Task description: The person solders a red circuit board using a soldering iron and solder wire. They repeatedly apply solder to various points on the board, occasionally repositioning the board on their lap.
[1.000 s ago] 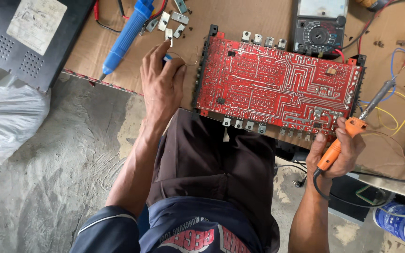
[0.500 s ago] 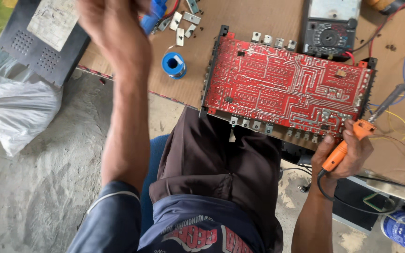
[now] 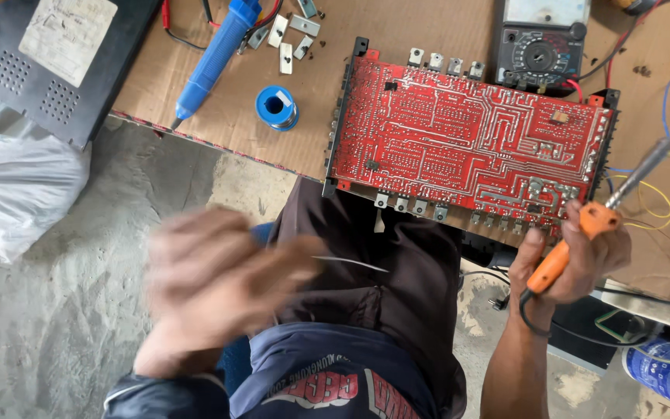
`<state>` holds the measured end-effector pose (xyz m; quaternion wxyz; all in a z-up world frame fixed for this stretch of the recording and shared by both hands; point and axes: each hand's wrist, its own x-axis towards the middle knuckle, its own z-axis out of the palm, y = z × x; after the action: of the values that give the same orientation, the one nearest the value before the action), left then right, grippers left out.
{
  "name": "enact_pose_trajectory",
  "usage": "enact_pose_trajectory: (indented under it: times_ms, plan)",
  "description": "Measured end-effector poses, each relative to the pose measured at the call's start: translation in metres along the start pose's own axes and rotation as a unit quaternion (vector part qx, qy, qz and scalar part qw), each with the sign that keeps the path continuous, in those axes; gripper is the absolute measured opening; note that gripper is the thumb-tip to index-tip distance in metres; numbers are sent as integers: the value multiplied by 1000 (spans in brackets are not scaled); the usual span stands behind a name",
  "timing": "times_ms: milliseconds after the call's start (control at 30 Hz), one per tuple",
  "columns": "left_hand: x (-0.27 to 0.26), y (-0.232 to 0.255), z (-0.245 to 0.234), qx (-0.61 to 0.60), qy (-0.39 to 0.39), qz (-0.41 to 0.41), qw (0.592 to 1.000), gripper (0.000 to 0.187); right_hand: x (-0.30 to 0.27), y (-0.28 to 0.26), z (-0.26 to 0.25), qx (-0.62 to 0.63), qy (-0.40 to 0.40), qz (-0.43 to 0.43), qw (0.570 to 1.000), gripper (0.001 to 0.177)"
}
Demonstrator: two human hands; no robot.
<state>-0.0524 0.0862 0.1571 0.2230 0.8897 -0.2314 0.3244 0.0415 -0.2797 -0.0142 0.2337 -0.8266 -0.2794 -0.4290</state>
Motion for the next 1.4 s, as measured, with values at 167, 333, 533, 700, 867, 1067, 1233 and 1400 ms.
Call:
enact_pose_trajectory:
  times_ms: [167, 333, 533, 700, 867, 1067, 1233, 1400]
  plan:
    - [-19, 32, 80, -145, -42, -16, 988, 8, -7, -48, -2, 248, -40, 54, 967, 30]
    - [-48, 50, 116, -240, -40, -121, 962, 7, -6, -114, -5, 416, -37, 300, 858, 15]
    - [-59, 57, 127, -348, 3, -224, 910, 8, -14, -109, 7, 374, -29, 133, 917, 20]
    - [-60, 59, 131, -382, 12, -246, 891, 12, -8, -106, 2, 428, -43, 194, 882, 23]
    - [-59, 62, 135, -396, 16, -259, 881, 10, -6, -106, 3, 425, -30, 168, 889, 23]
    - [-54, 61, 137, -379, 19, -254, 890, 9, -16, -99, 8, 495, -27, 177, 850, 37]
    - [-64, 67, 145, -367, 15, -306, 878, 17, 12, -106, 7, 377, -25, 169, 910, 15]
    - [-67, 60, 162, -358, 110, -315, 872, 11, 22, -89, 16, 402, -11, 137, 905, 15]
